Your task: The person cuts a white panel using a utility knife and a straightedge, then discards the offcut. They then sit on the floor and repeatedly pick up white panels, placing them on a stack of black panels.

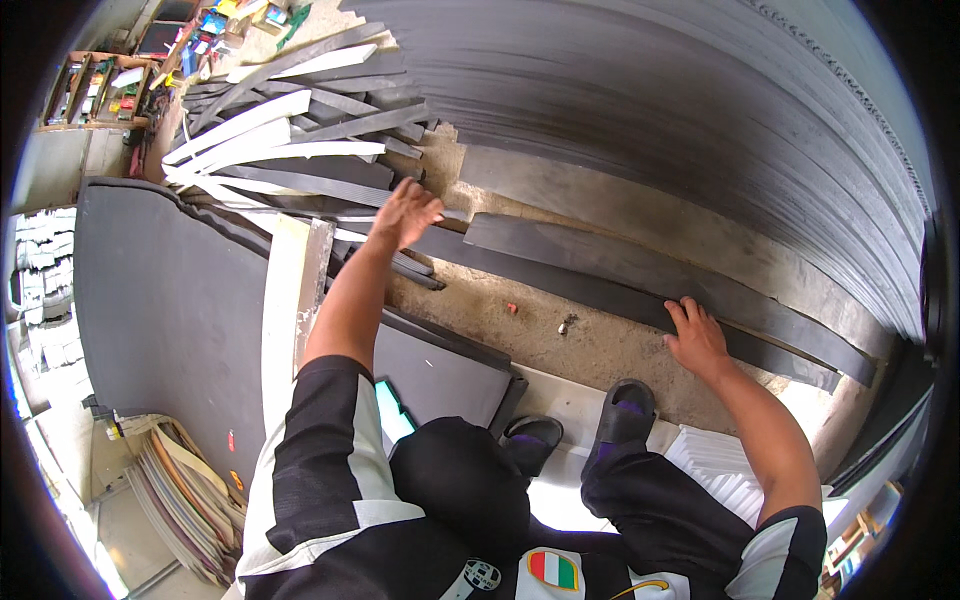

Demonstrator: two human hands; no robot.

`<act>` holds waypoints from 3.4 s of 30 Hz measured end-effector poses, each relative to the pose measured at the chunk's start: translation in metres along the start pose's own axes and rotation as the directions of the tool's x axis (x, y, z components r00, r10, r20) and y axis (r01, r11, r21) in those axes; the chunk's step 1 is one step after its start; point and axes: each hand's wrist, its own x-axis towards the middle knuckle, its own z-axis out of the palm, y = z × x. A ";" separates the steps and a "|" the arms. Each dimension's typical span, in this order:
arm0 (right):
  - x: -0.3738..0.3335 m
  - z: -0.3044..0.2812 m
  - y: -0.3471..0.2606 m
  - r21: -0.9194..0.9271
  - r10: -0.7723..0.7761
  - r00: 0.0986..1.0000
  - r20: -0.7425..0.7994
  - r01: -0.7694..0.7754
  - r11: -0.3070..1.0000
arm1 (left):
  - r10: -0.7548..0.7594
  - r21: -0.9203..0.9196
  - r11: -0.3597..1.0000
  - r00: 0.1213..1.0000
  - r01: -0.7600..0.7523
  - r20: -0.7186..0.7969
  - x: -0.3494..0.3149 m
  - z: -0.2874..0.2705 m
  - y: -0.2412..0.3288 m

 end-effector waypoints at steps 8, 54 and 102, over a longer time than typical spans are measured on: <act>-0.014 -0.003 0.012 -0.104 0.017 1.000 0.024 -0.014 0.994 | -0.239 -0.070 0.969 0.969 0.235 -0.063 -0.008 0.007 -0.022; -0.038 0.067 0.143 0.052 0.220 0.956 -0.196 -0.213 0.976 | -0.021 -0.495 0.861 0.963 -0.120 -0.270 0.006 -0.031 0.099; -0.007 0.012 0.053 0.027 0.283 0.958 -0.040 -0.282 0.959 | 0.095 -0.365 0.924 0.993 -0.115 -0.073 0.020 -0.055 0.182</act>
